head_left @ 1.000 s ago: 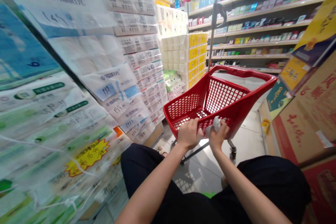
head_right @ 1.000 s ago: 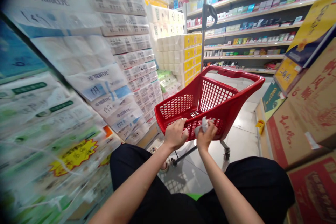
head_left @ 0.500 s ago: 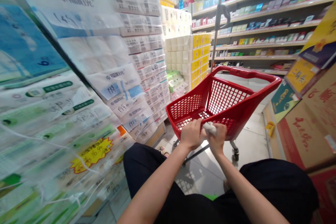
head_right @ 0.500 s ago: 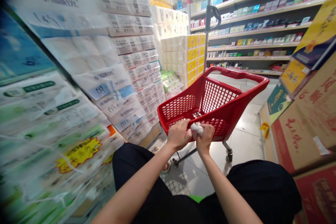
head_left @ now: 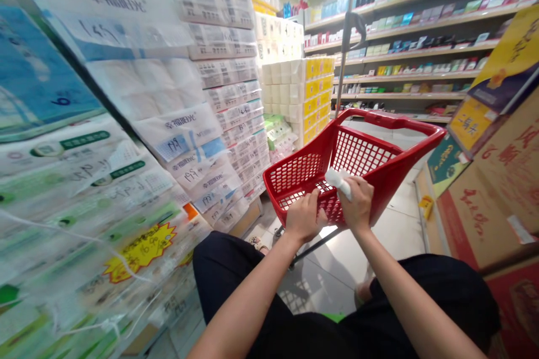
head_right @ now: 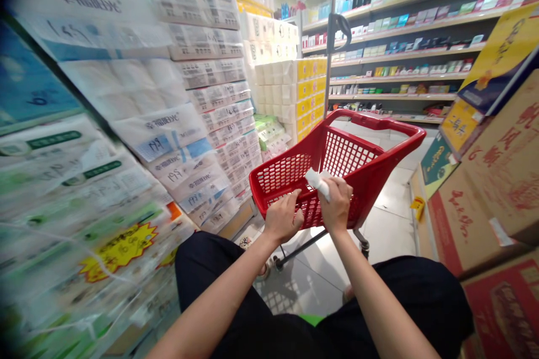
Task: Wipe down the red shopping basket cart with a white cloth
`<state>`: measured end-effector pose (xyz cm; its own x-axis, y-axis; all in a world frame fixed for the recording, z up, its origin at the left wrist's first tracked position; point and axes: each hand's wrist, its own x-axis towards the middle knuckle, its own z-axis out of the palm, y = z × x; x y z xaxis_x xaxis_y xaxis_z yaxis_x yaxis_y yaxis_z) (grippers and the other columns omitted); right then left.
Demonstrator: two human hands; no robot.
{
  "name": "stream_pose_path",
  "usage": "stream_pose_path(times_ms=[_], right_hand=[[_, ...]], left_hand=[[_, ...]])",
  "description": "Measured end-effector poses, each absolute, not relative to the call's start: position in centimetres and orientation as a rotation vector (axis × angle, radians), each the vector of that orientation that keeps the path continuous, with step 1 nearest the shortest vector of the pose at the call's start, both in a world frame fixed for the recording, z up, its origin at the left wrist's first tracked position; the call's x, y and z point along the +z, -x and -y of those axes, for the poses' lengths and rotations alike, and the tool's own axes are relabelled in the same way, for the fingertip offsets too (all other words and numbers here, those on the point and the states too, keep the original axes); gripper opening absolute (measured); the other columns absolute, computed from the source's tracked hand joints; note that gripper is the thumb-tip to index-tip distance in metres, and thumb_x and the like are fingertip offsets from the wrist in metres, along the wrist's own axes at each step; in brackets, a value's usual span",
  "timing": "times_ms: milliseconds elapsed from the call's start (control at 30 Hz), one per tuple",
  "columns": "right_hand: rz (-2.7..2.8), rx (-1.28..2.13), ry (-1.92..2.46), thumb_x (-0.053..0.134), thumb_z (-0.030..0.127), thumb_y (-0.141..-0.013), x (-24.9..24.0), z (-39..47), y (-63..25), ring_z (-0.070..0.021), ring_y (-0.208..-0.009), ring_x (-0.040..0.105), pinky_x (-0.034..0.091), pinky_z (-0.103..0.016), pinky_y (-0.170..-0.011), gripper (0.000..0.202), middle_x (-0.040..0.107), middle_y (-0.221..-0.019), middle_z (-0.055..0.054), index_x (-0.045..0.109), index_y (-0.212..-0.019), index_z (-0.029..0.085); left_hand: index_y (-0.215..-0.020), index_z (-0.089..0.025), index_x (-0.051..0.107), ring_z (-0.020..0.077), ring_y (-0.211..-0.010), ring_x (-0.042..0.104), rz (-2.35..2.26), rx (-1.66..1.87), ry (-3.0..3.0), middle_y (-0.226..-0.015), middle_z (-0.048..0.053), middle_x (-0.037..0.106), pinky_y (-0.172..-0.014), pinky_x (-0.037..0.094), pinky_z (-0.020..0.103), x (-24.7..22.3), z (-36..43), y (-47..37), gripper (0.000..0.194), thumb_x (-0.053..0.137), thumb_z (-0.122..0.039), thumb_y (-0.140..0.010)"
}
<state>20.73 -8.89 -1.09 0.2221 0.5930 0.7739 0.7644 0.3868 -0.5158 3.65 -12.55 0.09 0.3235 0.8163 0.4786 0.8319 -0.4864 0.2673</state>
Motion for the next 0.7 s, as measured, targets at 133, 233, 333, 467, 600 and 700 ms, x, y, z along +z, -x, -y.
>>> stream_pose_path(times_ms=[133, 233, 333, 467, 600, 700], right_hand=[[1.660, 0.002, 1.162, 0.047, 0.028, -0.089, -2.7, 12.0, -15.6, -0.0250, -0.108, 0.048, 0.040, -0.043, -0.096, 0.034, 0.054, -0.121, -0.009, 0.060, -0.121, 0.026], [1.812, 0.039, 1.115, 0.044, 0.025, -0.091, -2.3, 12.7, -15.3, -0.0245, -0.109, 0.049, 0.043, -0.041, -0.093, 0.036, 0.055, -0.122, -0.008, 0.058, -0.124, 0.027], [1.947, -0.054, 1.163, 0.047, 0.030, -0.091, -0.8, 11.3, -19.2, -0.0246, -0.108, 0.049, 0.044, -0.038, -0.089, 0.032, 0.058, -0.121, -0.008, 0.059, -0.121, 0.025], [1.766, -0.240, 1.401, 0.045, 0.037, -0.092, 1.6, 8.5, -27.1, -0.0253, -0.099, 0.051, 0.044, -0.038, -0.081, 0.031, 0.061, -0.116, -0.008, 0.061, -0.116, 0.023], [1.784, -0.392, 1.489, 0.047, 0.039, -0.091, 3.2, 7.2, -31.1, -0.0249, -0.096, 0.051, 0.042, -0.037, -0.076, 0.032, 0.062, -0.116, -0.008, 0.062, -0.114, 0.022], [1.812, -0.403, 1.504, 0.047, 0.037, -0.091, 3.1, 7.6, -29.1, -0.0247, -0.095, 0.052, 0.042, -0.036, -0.073, 0.029, 0.062, -0.112, -0.008, 0.062, -0.112, 0.022]], left_hand=[[-0.148, -0.021, 0.014, 0.0249, -0.125, 0.049, 1.586, -1.113, 2.524, -0.146, 0.011, 0.038, -0.094, 0.050, 0.036, 0.6, 12.9, -3.5, 0.065, 0.041, -0.030, -0.090], [-0.149, -0.023, 0.012, 0.0268, -0.132, 0.042, 1.638, -1.193, 2.506, -0.156, 0.012, 0.018, -0.090, 0.052, 0.037, 0.9, 13.2, -3.2, 0.066, 0.041, -0.031, -0.091], [-0.149, -0.024, 0.012, 0.0243, -0.122, 0.052, 1.643, -1.256, 2.541, -0.157, 0.012, 0.015, -0.085, 0.055, 0.034, 1.4, 13.4, -2.7, 0.064, 0.040, -0.025, -0.091], [-0.147, -0.027, 0.017, 0.0197, -0.113, 0.057, 1.611, -1.251, 2.587, -0.152, 0.010, 0.029, -0.089, 0.054, 0.035, 1.8, 13.3, -1.0, 0.060, 0.040, -0.024, -0.092], [-0.134, -0.023, 0.042, 0.0211, -0.114, 0.055, 1.584, -1.038, 2.539, -0.127, 0.007, 0.057, -0.111, 0.034, 0.047, 0.7, 12.7, 1.2, 0.043, 0.045, -0.025, -0.091], [-0.114, -0.021, 0.056, 0.0205, -0.107, 0.057, 1.540, -0.957, 2.523, -0.110, 0.005, 0.064, -0.117, 0.018, 0.051, -0.5, 12.4, 2.0, 0.026, 0.048, -0.030, -0.090]])
